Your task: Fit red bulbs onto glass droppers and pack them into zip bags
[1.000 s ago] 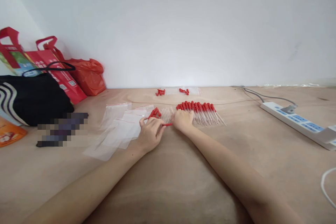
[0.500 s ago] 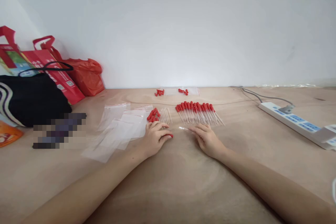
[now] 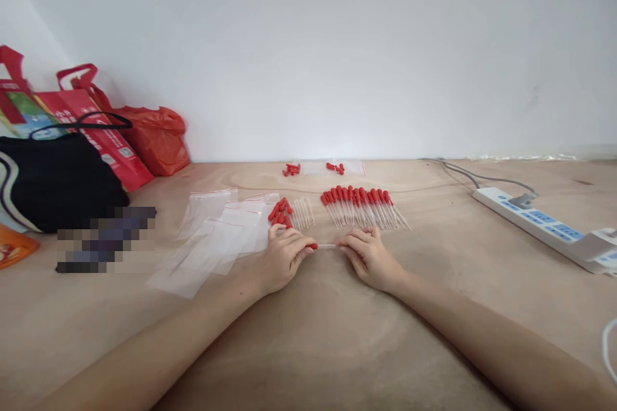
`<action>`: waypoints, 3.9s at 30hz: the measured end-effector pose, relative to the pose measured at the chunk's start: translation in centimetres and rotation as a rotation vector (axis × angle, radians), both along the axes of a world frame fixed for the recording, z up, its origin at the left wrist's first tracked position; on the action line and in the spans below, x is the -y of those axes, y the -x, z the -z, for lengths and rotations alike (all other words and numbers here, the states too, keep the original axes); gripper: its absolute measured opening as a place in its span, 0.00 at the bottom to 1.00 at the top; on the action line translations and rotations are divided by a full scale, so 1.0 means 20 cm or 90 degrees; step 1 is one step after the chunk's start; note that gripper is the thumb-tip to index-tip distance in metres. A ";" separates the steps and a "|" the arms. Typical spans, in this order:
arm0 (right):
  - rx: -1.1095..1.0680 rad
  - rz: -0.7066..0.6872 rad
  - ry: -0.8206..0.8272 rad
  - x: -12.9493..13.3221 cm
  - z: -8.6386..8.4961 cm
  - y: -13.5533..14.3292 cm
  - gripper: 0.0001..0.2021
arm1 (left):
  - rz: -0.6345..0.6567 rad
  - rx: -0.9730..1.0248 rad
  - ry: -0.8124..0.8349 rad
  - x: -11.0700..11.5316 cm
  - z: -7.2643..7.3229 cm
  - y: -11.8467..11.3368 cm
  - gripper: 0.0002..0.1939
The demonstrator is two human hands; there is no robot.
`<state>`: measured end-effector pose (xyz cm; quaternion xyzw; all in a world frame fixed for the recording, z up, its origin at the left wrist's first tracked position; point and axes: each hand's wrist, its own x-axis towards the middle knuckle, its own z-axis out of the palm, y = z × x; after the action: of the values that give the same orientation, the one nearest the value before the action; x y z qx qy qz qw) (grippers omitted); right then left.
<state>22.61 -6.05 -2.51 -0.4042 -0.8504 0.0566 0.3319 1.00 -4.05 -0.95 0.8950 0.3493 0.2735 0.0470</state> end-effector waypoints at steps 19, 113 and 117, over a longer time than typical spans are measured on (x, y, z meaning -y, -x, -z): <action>0.148 -0.020 -0.130 -0.02 -0.02 -0.01 0.14 | 0.026 0.007 0.016 0.03 -0.02 -0.01 0.09; 0.036 0.337 0.098 -0.27 -0.08 0.27 0.11 | -0.167 0.014 -0.103 -0.08 -0.05 0.05 0.05; -0.046 0.193 0.050 -0.11 0.00 0.05 0.07 | -0.044 0.019 -0.030 0.02 -0.03 0.04 0.05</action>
<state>21.55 -3.83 -2.49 -0.5384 -0.7644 0.0536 0.3507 0.16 -4.38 -0.35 0.8791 0.3729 0.2960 0.0217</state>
